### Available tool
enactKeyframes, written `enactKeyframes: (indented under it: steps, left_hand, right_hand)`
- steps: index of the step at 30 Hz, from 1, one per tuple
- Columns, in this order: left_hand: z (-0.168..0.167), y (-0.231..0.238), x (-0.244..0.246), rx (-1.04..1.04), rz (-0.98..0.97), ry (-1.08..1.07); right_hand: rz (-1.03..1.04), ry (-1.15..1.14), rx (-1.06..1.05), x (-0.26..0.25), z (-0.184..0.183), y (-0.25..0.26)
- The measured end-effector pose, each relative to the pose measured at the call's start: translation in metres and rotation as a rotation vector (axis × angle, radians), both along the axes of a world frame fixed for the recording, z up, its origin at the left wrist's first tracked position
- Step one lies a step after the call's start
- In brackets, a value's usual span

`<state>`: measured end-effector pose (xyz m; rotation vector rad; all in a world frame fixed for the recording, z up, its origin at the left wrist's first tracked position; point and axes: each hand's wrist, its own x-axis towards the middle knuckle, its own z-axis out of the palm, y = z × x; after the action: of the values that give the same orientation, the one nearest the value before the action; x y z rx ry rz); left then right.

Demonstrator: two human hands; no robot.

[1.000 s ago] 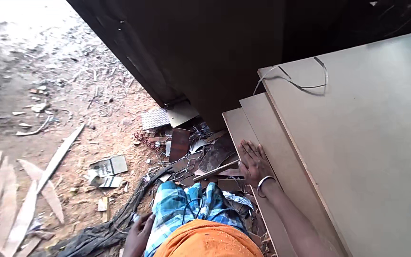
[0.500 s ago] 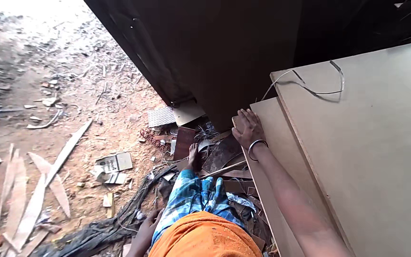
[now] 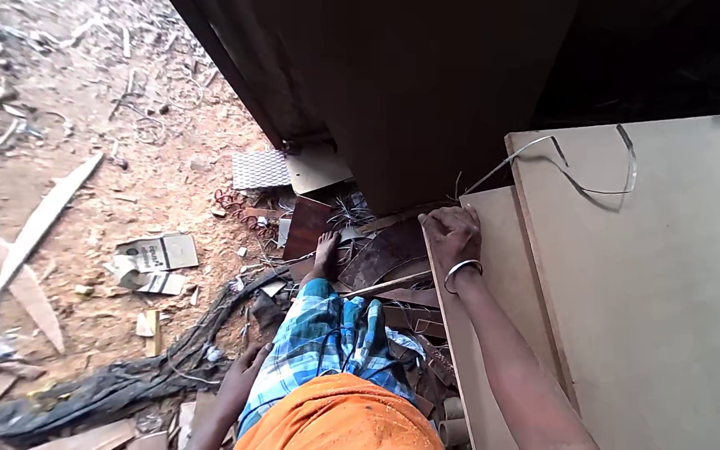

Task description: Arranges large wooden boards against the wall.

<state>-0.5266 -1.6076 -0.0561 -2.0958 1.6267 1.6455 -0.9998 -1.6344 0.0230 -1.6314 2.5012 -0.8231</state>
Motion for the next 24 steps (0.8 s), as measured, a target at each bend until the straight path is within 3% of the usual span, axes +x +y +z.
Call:
enactKeyframes:
  steps: [8,18,24]
  left_hand:
    - [-0.001,-0.011,0.002,-0.003,-0.017,-0.020]
    - [-0.008,-0.011,0.011,-0.018,-0.052,0.005]
    - [-0.012,0.011,0.025,-0.022,0.023,-0.008]
  right_hand:
    - [0.004,-0.055,-0.055,-0.007,-0.006,-0.009]
    - [0.356,-0.222,0.013,-0.030,0.010,0.008]
    - [0.491,-0.142,0.154,-0.041,0.025,0.004]
